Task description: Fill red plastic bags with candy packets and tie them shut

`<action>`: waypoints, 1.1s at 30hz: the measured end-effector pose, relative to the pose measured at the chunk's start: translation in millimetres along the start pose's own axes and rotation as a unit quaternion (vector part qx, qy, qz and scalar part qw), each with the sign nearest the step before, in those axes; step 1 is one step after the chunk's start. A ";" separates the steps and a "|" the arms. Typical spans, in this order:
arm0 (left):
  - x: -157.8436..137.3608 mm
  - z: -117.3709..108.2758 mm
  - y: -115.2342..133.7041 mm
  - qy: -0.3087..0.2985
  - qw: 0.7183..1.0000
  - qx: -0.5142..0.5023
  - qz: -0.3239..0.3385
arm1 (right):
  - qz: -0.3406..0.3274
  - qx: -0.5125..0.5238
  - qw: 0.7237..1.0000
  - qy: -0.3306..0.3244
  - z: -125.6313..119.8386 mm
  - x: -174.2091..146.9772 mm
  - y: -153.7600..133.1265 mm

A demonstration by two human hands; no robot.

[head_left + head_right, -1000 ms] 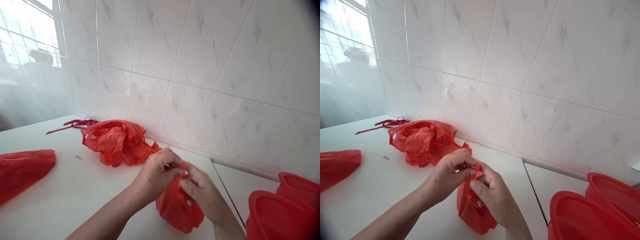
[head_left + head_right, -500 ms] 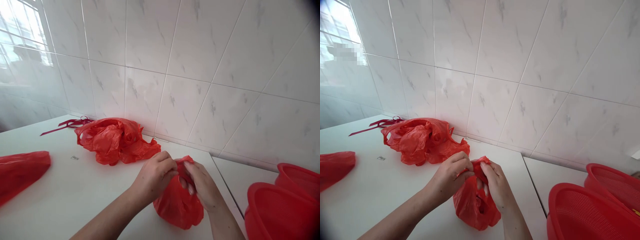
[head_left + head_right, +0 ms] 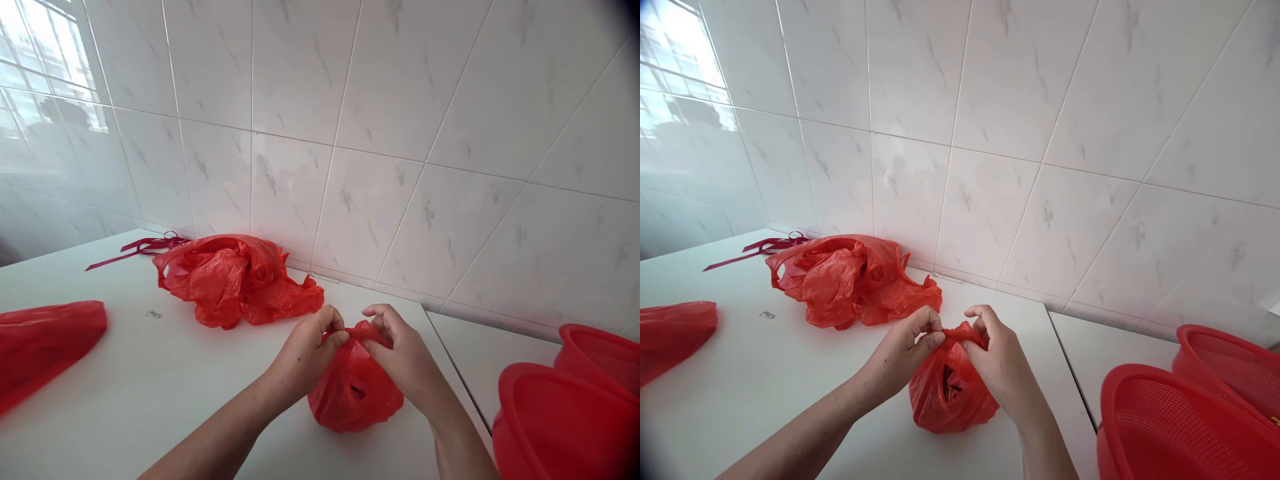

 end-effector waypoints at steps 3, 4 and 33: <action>-0.5 1.9 0.4 -0.010 0.999 0.041 0.003 | 0.050 -0.015 0.998 0.022 -0.7 2.4 3.7; -0.6 1.7 1.1 -0.010 0.998 0.064 0.008 | 0.050 0.004 0.999 0.011 0.5 3.4 5.2; -21.3 30.8 18.3 -0.193 0.956 0.212 0.063 | 0.075 0.177 0.957 0.216 -31.6 38.0 185.7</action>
Point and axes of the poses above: each hand's wrist, its own x-axis towards the middle knuckle, its own z-axis out of the palm, y = z × x, the point moved 6 cm from there along x, towards the middle knuckle, and after that the axes turned 12 degrees about -y, right-handed, at the moved point
